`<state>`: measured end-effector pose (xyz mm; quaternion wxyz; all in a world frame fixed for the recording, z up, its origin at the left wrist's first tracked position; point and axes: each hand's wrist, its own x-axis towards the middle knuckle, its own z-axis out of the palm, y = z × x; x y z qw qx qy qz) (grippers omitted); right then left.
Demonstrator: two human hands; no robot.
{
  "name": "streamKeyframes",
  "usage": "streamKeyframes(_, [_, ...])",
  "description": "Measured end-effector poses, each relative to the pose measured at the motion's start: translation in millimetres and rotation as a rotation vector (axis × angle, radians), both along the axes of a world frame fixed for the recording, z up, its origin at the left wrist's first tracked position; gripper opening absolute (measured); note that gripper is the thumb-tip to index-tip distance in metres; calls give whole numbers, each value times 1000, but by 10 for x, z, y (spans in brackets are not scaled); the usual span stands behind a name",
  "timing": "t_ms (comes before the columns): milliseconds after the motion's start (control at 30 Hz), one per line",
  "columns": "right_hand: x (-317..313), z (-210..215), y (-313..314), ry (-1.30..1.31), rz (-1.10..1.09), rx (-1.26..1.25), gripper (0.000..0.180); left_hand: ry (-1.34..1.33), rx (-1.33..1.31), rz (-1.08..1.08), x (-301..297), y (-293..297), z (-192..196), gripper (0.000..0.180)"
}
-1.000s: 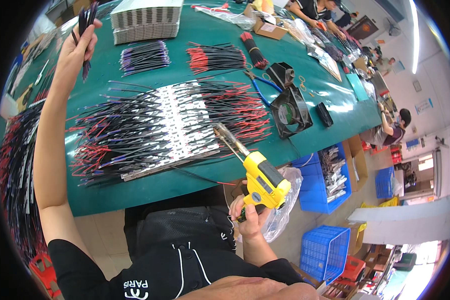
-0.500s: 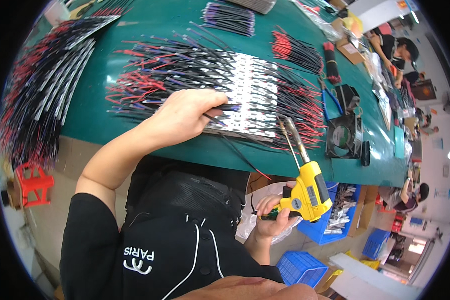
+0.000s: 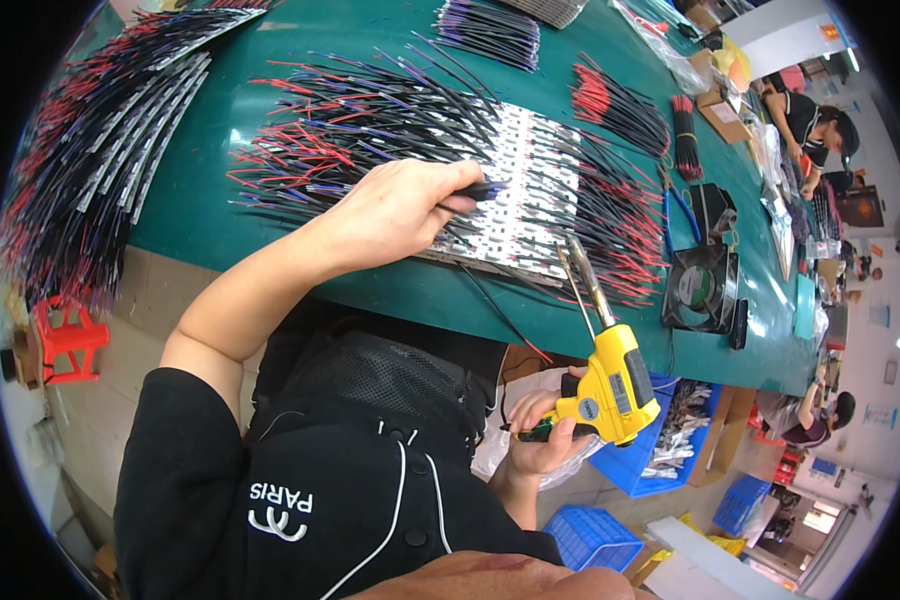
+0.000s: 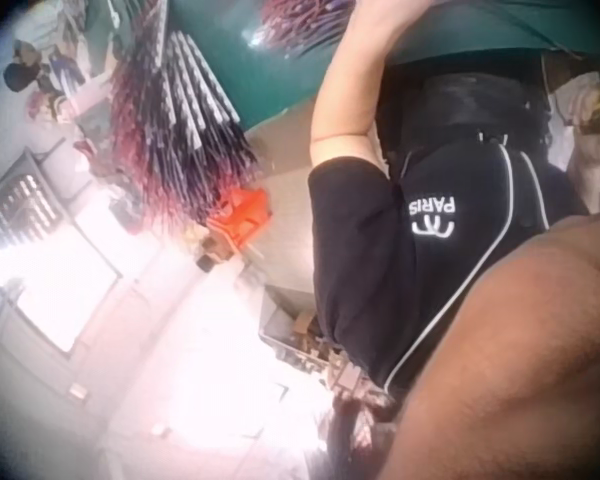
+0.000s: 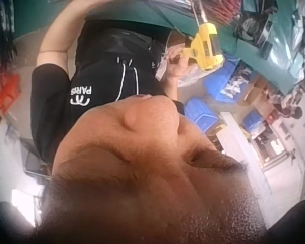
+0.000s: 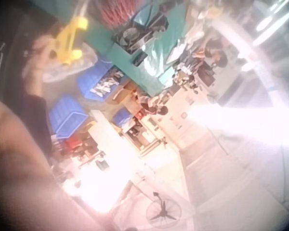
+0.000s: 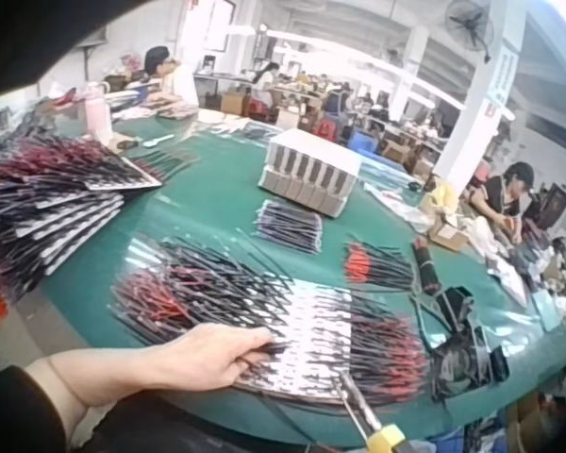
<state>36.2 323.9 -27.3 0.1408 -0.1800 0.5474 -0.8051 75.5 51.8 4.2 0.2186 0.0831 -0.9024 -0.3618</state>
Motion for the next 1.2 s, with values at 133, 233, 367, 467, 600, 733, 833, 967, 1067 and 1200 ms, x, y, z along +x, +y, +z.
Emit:
streamKeyframes(133, [1, -49, 15, -16, 14, -50, 62, 166, 176, 52, 126, -75, 335, 17])
streamKeyframes(233, [-25, -57, 35, -12, 28, -72, 61, 459, 596, 5, 378, 9, 510, 17])
streamKeyframes(367, [-56, -42, 21, 9, 42, -70, 61, 546, 725, -221, 619, 154, 295, 22])
streamKeyframes(467, [-73, -53, 3, -5, 52, -69, 60, 483, 699, -226, 638, 347, -118, 18])
streamKeyframes(600, [-62, -41, -9, 35, 60, -69, 56, 420, 594, -152, 594, 410, -412, 7])
streamKeyframes(733, [-42, -28, -15, 18, 63, -62, 58, 371, 570, -143, 591, 377, -402, 8])
streamKeyframes(833, [-16, -41, -8, -22, 42, -61, 58, 363, 570, -157, 546, 331, -407, 9])
streamKeyframes(967, [-30, -65, -3, 63, 49, -7, 55, 251, 535, -41, 494, 319, -242, 8])
streamKeyframes(1067, [-26, -58, 46, -17, 57, -58, 61, 301, 382, 81, 376, 330, 16, 10])
streamKeyframes(1200, [4, -49, 75, -25, 63, -21, 63, 138, 85, 17, 229, 184, 79, 23])
